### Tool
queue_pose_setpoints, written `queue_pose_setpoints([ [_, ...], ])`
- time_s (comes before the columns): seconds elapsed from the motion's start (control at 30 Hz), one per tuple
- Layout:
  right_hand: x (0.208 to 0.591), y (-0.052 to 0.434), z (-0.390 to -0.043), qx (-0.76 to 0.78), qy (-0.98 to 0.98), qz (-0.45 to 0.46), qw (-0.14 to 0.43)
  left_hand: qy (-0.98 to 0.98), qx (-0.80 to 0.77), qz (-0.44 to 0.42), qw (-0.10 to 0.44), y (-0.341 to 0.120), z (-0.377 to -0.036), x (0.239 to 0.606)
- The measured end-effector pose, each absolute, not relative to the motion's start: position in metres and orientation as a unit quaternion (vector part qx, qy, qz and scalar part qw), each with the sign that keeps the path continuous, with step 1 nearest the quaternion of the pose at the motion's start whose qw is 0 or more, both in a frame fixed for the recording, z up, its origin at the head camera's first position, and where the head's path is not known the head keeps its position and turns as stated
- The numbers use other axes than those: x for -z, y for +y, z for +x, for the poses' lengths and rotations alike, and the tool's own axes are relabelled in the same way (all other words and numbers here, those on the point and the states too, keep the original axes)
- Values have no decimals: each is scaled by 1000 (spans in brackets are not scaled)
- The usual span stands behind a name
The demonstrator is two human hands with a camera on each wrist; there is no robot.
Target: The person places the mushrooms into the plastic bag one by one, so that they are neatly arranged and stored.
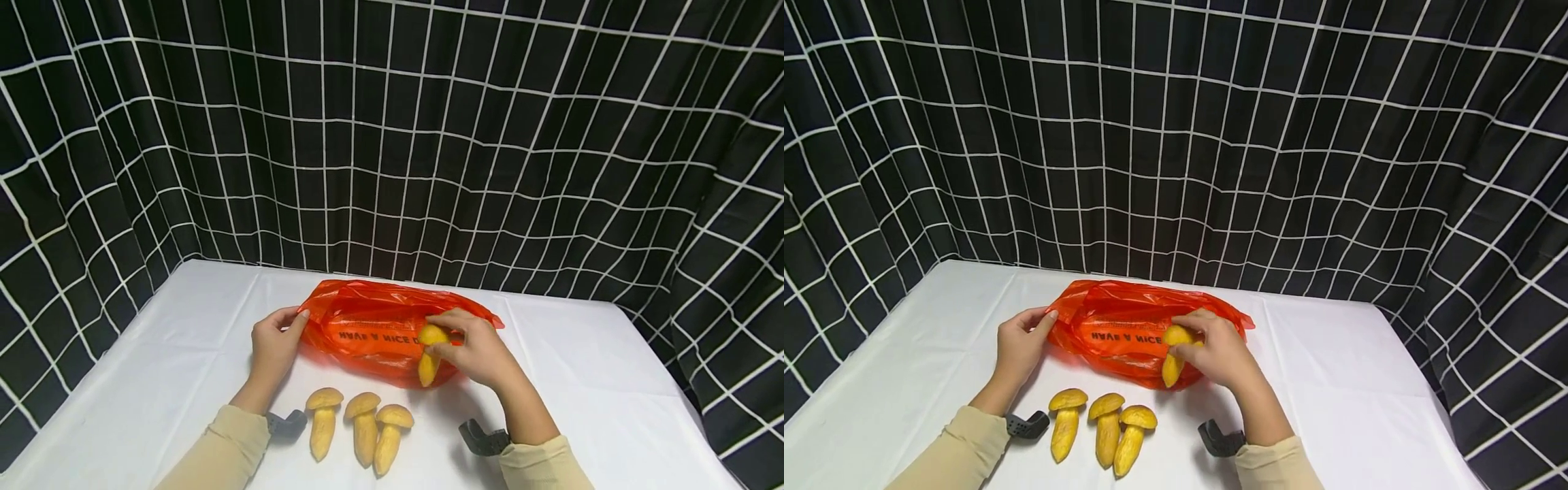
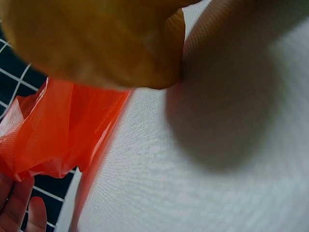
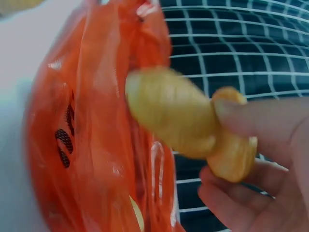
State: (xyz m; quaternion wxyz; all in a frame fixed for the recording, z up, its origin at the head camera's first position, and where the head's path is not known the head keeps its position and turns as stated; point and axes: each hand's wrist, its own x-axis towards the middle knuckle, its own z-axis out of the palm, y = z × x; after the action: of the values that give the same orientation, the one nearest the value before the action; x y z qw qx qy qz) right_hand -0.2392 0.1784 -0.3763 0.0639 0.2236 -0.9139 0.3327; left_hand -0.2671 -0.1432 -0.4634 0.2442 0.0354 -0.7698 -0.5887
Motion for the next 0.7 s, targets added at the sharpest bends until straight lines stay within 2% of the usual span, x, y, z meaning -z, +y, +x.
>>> queue_pose_setpoints([
  [0.1, 375, 169, -254, -294, -926, 212, 105, -769, 590, 36, 242, -143, -267, 464],
  [0.27, 382, 158, -275, -235, -940, 216, 122, -770, 589, 37, 242, -143, -268, 465],
  [0.53, 398, 147, -286, -214, -955, 198, 49, -768, 594, 37, 236, -143, -269, 467],
  [0.7, 405, 142, -288, -205, -962, 179, 29, -767, 595, 40, 236, -144, -269, 465],
])
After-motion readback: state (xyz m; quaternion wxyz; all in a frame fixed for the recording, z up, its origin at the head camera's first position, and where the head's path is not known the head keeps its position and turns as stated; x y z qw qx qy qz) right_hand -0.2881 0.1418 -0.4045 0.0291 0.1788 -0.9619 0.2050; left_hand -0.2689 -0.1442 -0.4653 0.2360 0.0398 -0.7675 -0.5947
